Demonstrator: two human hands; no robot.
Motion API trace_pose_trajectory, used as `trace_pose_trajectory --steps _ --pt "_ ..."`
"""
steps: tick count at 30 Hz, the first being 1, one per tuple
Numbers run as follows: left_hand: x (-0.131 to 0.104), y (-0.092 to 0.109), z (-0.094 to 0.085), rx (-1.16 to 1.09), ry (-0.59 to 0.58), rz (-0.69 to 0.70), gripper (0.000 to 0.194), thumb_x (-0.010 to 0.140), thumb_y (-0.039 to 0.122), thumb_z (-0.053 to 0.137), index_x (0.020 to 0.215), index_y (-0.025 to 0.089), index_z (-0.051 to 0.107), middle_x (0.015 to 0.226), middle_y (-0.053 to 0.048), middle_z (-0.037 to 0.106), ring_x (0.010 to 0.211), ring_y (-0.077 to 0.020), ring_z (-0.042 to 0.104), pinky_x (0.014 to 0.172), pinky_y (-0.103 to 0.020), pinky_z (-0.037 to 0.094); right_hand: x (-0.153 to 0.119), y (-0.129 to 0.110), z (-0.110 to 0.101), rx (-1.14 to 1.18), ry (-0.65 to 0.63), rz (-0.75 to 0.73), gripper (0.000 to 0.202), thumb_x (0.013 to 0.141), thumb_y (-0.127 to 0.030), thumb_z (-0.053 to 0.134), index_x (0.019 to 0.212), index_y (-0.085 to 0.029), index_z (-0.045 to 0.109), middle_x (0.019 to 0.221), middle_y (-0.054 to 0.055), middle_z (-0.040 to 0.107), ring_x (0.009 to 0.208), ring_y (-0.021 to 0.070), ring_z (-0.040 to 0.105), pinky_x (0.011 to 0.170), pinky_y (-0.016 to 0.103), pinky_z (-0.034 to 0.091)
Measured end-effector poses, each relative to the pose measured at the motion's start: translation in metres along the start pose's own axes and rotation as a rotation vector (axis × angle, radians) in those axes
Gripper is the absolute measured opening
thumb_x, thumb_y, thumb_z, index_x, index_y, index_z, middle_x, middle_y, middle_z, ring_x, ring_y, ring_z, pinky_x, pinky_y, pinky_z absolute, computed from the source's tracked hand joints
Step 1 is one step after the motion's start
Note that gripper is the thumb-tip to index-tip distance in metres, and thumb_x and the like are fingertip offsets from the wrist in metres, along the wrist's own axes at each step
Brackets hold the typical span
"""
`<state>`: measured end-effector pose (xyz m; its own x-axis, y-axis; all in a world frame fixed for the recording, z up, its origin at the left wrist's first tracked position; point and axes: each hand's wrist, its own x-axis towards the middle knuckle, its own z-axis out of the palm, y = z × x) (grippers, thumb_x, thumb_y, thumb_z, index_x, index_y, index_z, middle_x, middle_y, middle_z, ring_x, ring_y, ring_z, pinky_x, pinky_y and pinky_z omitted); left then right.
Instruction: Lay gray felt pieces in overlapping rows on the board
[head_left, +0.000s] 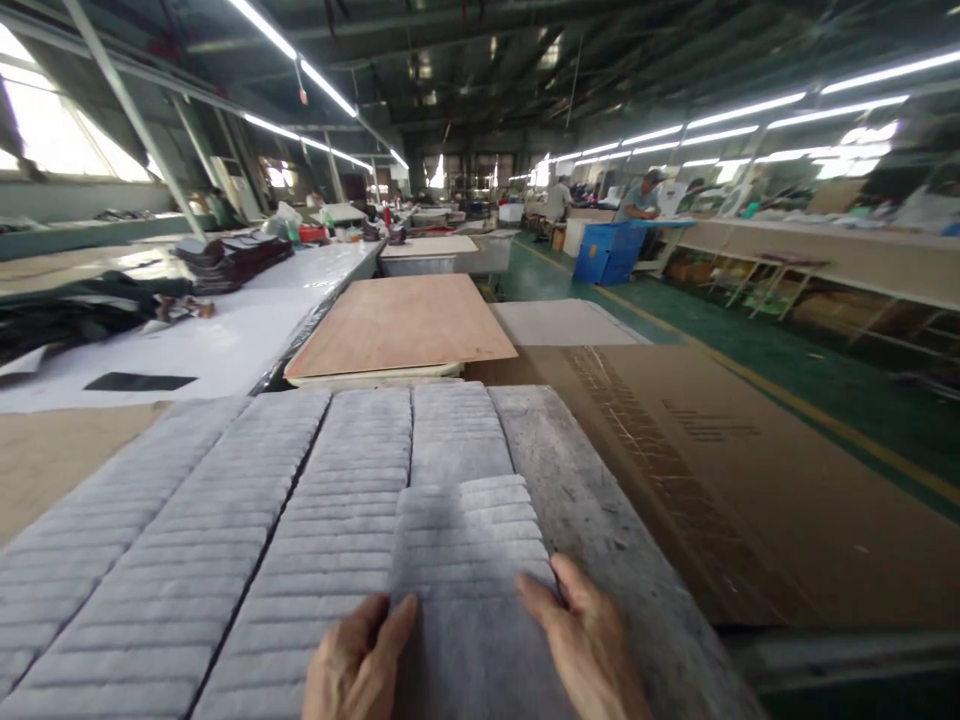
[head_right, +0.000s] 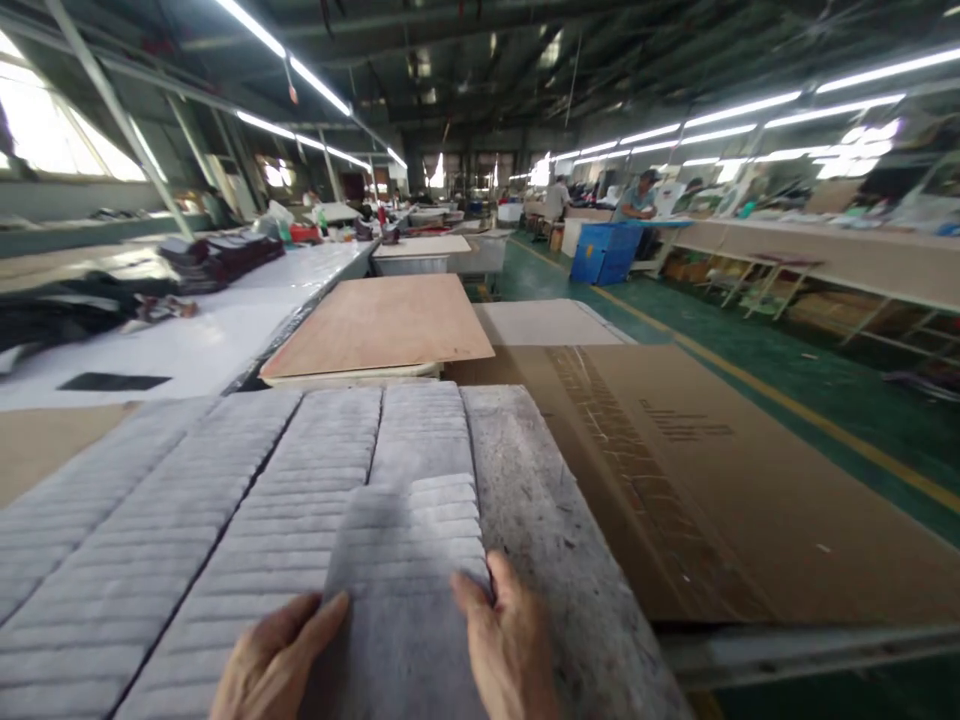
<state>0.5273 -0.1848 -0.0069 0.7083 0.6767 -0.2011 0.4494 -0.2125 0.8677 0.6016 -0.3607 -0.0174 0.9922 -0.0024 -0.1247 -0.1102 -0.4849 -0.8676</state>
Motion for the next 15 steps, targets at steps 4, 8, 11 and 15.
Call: trace_pose_trajectory --steps 4,8,11,15 --pt "0.019 0.027 0.014 0.323 -0.048 0.12 0.041 0.076 0.051 0.043 0.049 0.019 0.042 0.043 0.004 0.035 0.048 -0.0122 0.041 0.049 -0.022 0.025 0.032 -0.009 0.0 -0.246 -0.037 -0.035 0.029 0.075 -0.048 0.044 0.065 -0.021 0.051 0.049 -0.004 0.044 0.049 0.014 0.044 0.049 0.023 0.031" --pt "0.038 0.036 0.019 0.611 -0.098 0.05 0.036 0.08 0.045 0.036 0.055 0.021 0.046 0.052 0.0 0.05 0.058 -0.0172 0.051 0.054 -0.025 0.027 0.05 -0.014 0.006 -0.427 -0.042 -0.018 0.026 0.082 -0.04 0.038 0.067 -0.022 0.05 0.051 -0.001 0.048 0.053 0.0162 0.048 0.052 0.024 0.027" --pt "0.047 0.04 0.025 0.728 -0.083 0.009 0.032 0.081 0.045 0.034 0.065 0.024 0.053 0.066 -0.004 0.063 0.07 -0.0234 0.058 0.057 -0.028 0.029 0.058 -0.015 0.01 -0.506 -0.034 -0.015 0.026 0.084 -0.038 0.038 0.067 -0.022 0.049 0.053 0.001 0.053 0.057 0.018 0.052 0.052 0.025 0.025" --pt "0.051 0.042 0.033 0.8 -0.037 -0.007 0.03 0.083 0.044 0.034 0.072 0.026 0.055 0.074 -0.007 0.068 0.078 -0.0278 0.062 0.058 -0.03 0.031 0.066 -0.015 0.012 -0.652 -0.033 -0.04 0.029 0.087 -0.039 0.035 0.068 -0.023 0.05 0.059 0.002 0.06 0.058 0.0174 0.056 0.052 0.024 0.026"
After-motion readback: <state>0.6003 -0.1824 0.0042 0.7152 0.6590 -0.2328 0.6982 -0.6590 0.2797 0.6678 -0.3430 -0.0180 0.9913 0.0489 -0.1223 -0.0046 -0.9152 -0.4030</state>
